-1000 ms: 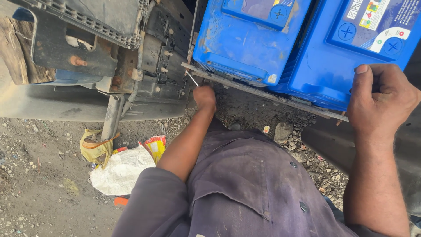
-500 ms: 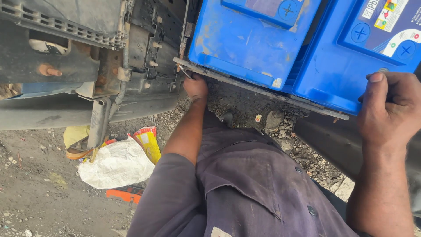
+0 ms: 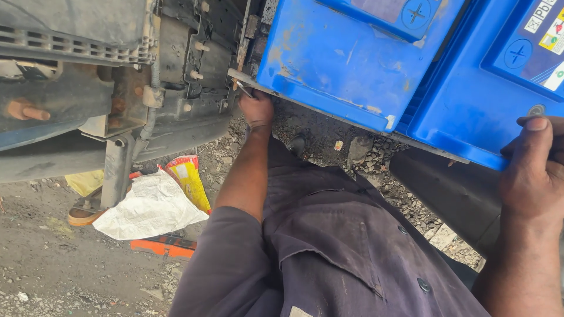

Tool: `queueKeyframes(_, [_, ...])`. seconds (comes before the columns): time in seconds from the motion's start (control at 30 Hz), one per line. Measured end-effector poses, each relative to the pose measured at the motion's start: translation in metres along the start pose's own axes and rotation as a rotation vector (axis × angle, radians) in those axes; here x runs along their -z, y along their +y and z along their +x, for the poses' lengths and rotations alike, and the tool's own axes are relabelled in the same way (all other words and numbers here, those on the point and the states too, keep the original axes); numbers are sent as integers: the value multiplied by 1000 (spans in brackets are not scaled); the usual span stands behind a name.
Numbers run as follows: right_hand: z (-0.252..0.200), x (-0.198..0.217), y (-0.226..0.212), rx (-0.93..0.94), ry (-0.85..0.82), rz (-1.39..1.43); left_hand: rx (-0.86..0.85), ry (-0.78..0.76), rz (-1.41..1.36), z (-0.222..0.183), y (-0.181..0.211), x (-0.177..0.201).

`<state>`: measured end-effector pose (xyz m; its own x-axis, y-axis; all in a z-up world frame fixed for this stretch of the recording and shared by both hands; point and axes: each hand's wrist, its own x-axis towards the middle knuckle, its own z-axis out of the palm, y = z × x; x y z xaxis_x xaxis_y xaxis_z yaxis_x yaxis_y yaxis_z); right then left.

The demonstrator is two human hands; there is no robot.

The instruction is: Replacing and securing heavy-duty vehicle batteries on a truck chassis.

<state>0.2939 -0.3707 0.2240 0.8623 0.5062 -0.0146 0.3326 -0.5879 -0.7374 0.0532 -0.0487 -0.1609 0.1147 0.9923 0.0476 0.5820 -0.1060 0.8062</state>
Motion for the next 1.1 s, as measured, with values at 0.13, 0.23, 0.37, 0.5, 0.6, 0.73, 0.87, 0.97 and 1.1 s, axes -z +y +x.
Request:
queueKeyframes(0.13, [7,-19,-20,-56,66,-119,-127,45,26,17,-13,-11])
queueKeyframes(0.23, [1,-11,-36,-87,146,90,83,-56,-249,10,6,1])
queueKeyframes(0.37, [4,-2,-53,338,228,-234,88,37,-113,-11,-38,-10])
queueKeyframes(0.5, [-32,0,-66,572,372,-201,210,-204,84,-22,-26,43])
queueKeyframes(0.6, [-87,-8,-47,736,385,-172,94,-340,408,-44,-62,58])
queueKeyframes(0.73, [-144,-77,66,13,36,15,-172,-911,445,-89,20,73])
queueKeyframes(0.87, [-154,-133,114,-409,-133,494,-420,-1542,304,-159,146,59])
queueKeyframes(0.97, [-156,-164,137,-573,-17,888,-586,-1690,157,-188,194,29])
queueKeyframes(1.1, [-136,-154,136,-694,246,1009,-761,-1775,459,-187,283,35])
